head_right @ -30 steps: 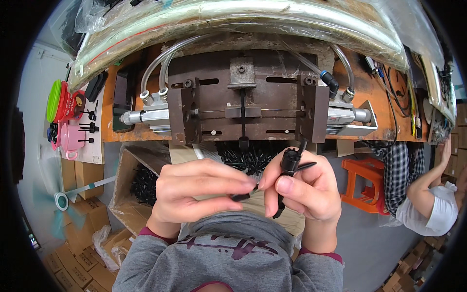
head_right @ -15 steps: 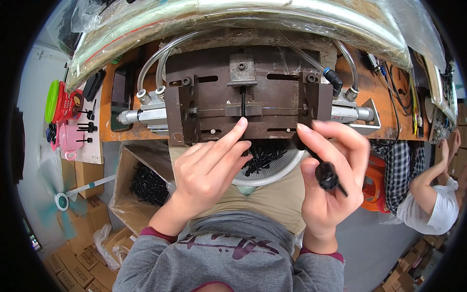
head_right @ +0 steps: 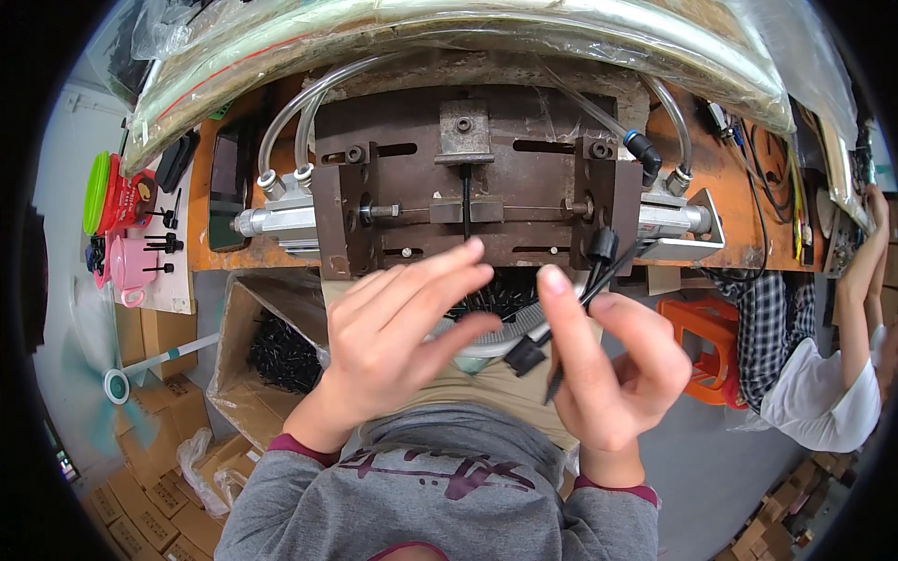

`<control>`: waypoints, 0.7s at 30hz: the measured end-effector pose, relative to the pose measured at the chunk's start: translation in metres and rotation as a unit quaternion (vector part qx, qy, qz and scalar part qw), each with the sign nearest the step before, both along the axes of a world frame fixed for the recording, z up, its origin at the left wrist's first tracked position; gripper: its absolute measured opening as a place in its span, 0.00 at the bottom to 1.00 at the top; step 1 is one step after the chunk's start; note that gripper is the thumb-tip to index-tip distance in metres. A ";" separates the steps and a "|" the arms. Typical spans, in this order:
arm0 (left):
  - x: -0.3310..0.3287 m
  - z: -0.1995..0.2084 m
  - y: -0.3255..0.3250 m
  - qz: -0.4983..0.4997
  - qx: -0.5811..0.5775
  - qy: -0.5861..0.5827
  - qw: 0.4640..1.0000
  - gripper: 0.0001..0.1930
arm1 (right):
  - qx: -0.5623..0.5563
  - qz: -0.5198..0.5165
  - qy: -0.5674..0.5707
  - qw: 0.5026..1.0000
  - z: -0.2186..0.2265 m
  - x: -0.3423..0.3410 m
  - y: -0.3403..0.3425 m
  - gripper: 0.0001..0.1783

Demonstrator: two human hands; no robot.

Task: Assembling small black plastic components using a pneumatic jig.

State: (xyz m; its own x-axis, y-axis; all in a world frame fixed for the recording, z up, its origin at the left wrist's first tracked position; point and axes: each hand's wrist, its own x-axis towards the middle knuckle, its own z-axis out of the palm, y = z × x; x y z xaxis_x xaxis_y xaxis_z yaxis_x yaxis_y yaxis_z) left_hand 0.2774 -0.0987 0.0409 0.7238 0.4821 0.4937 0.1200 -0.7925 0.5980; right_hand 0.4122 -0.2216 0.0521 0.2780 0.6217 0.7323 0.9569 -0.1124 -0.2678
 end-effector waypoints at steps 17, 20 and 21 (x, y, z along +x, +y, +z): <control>-0.002 -0.014 -0.005 0.035 0.089 0.017 0.995 0.16 | 0.013 0.065 0.129 0.989 -0.005 0.006 0.009 0.17; 0.001 -0.013 -0.003 0.043 0.114 0.058 0.991 0.14 | 0.006 0.085 0.252 0.964 -0.004 0.007 0.006 0.15; 0.002 -0.012 -0.002 0.045 0.115 0.074 0.990 0.14 | 0.005 0.089 0.303 0.949 -0.003 0.006 0.005 0.14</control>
